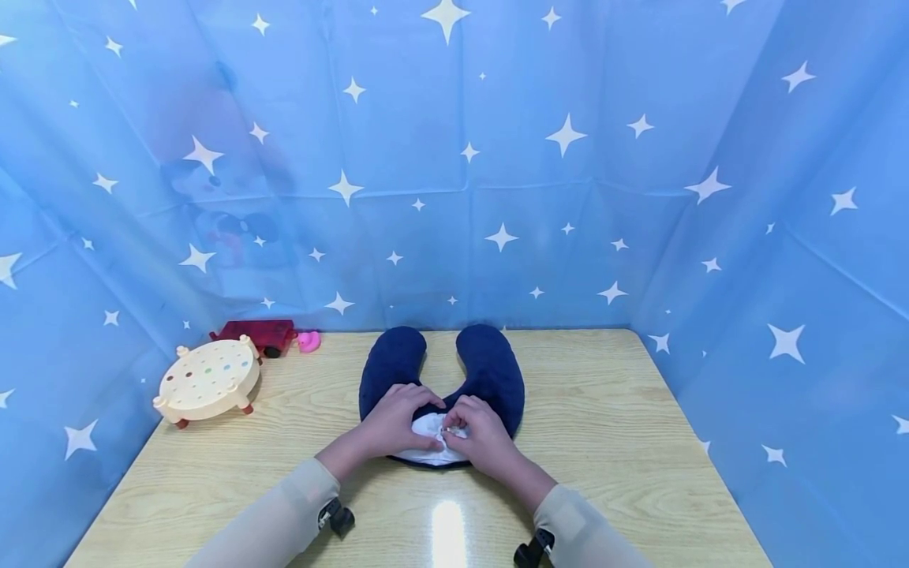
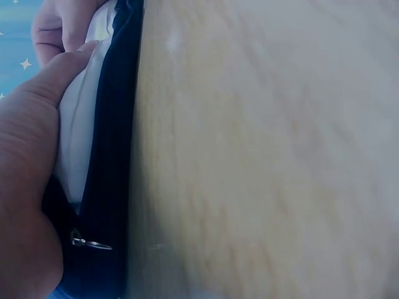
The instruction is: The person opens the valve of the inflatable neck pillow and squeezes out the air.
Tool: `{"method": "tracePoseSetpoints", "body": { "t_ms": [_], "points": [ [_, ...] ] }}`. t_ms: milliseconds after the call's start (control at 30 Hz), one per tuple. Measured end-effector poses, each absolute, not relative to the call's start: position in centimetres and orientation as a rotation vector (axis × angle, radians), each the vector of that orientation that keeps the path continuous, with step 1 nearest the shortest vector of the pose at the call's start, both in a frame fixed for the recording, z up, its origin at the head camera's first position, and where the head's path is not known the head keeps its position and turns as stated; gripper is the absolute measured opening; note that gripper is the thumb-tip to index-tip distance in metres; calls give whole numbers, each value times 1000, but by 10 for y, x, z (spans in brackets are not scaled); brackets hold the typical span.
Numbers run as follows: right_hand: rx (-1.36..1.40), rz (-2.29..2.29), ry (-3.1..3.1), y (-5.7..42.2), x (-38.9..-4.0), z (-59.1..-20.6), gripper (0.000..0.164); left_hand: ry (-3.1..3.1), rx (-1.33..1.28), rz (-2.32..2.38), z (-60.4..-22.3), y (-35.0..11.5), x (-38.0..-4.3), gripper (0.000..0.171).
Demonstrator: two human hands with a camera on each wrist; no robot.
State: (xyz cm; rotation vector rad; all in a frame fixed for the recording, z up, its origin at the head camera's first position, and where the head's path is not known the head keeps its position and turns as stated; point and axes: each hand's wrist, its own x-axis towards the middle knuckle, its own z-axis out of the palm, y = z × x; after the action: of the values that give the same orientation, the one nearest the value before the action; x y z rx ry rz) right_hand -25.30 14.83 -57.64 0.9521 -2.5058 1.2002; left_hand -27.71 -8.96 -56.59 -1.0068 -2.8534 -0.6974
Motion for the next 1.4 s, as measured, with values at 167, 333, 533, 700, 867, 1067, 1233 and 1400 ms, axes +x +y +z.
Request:
{"method": "tracePoseSetpoints", "body": {
  "t_ms": [167, 333, 533, 700, 867, 1067, 1233, 1400],
  "points": [
    [948, 1202, -2523, 148, -253, -577, 22, -2861, -1005, -698, -566, -90, -277, 63],
    [945, 1199, -2537, 148, -254, -576, 22, -2862, -1004, -702, -565, -89, -276, 63],
    [942, 1195, -2554, 148, -254, -576, 22, -2867, -1000, -707, -564, -89, -276, 63],
    [944, 1196, -2556, 148, -254, -576, 21, -2867, -998, -694, -564, -88, -276, 62],
    [930, 1197, -2575, 148, -254, -576, 22, -2870, -999, -686, -564, -88, -276, 62],
    [911, 1180, -2609, 147, -254, -574, 21, -2857, -1012, -669, -566, -88, -278, 64],
    [907, 1175, -2624, 147, -254, -573, 20, -2862, -1015, -662, -567, -89, -278, 64],
    [909, 1178, -2624, 147, -254, -574, 20, -2873, -1009, -657, -566, -88, -278, 64]
  ]
}}
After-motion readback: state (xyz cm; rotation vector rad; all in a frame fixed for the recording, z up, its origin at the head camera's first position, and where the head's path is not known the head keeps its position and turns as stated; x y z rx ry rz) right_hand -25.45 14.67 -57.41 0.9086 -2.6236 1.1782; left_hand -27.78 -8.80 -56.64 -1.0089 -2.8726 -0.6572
